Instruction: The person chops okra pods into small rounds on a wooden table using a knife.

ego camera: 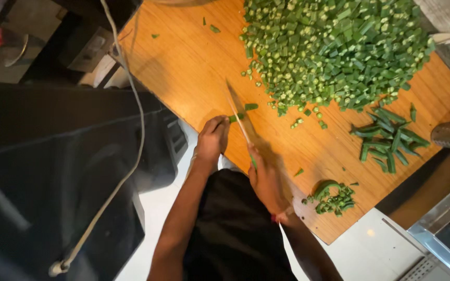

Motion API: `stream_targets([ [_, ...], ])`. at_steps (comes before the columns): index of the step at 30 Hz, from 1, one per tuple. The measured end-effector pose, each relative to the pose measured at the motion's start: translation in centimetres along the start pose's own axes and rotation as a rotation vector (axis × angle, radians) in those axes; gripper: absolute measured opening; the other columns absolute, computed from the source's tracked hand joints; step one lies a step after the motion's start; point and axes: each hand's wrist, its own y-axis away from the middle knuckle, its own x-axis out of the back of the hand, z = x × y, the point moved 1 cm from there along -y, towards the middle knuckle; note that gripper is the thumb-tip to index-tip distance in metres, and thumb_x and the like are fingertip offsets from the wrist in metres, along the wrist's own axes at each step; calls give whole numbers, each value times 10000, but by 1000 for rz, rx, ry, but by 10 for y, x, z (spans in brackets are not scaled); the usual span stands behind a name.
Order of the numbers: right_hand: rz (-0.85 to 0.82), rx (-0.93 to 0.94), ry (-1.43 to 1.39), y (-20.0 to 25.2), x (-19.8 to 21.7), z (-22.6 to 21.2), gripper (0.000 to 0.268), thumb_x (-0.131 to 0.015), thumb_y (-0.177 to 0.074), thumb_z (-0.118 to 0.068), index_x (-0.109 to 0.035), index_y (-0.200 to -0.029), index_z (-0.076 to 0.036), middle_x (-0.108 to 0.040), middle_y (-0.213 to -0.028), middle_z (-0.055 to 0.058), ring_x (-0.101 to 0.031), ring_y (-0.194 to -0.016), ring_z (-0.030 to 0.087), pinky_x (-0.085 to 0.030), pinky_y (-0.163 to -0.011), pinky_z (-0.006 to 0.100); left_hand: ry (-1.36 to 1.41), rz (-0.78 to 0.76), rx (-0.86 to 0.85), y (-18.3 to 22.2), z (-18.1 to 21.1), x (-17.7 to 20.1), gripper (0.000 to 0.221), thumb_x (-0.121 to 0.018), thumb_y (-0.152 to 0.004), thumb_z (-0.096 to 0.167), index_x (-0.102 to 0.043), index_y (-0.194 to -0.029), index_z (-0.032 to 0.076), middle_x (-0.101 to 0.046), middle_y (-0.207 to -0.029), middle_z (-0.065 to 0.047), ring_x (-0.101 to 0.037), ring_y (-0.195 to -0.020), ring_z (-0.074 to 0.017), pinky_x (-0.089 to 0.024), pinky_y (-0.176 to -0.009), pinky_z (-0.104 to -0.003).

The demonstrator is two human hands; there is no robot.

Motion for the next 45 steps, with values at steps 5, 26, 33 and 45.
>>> stream_targets([
  [5, -134, -142, 122, -4, -10, 3, 573, -642, -901, -23, -518, -1457, -76, -689, -1135, 241, -655, -953, 444, -516, -821, 500, 43, 29, -9, 1, -8, 5, 118, -759, -819, -40, -743, -908, 37, -718, -1068, -124, -695, -971, -309, -589, -838, -392],
  [26, -103, 9, 198, -14, -24, -7, 632, -659, -870, -38, -505, -1478, -115, -668, -1180, 275, -626, -937, 470, -502, -808, 528, 64, -6, -75, 3, -13, 20, 168, -740, -860, -60, -755, -1010, 13, -727, -1060, -118, -720, -980, -296, -596, -845, -369],
  [33, -88, -36, 126, -11, -24, -6, 605, -660, -913, -34, -519, -1494, -123, -625, -1148, 276, -628, -1032, 503, -544, -856, 511, 107, -28, -41, 0, -13, 20, 153, -759, -851, -36, -746, -990, 26, -736, -1057, -128, -721, -972, -311, -596, -853, -382],
  [45, -60, -271, -20, -5, -14, 13, 569, -587, -976, -25, -456, -1521, -121, -697, -999, 252, -705, -838, 435, -570, -734, 473, 86, -257, 138, -41, 11, 12, 321, -771, -859, 127, -722, -1173, 88, -688, -1138, -105, -658, -1034, -335, -558, -863, -438],
])
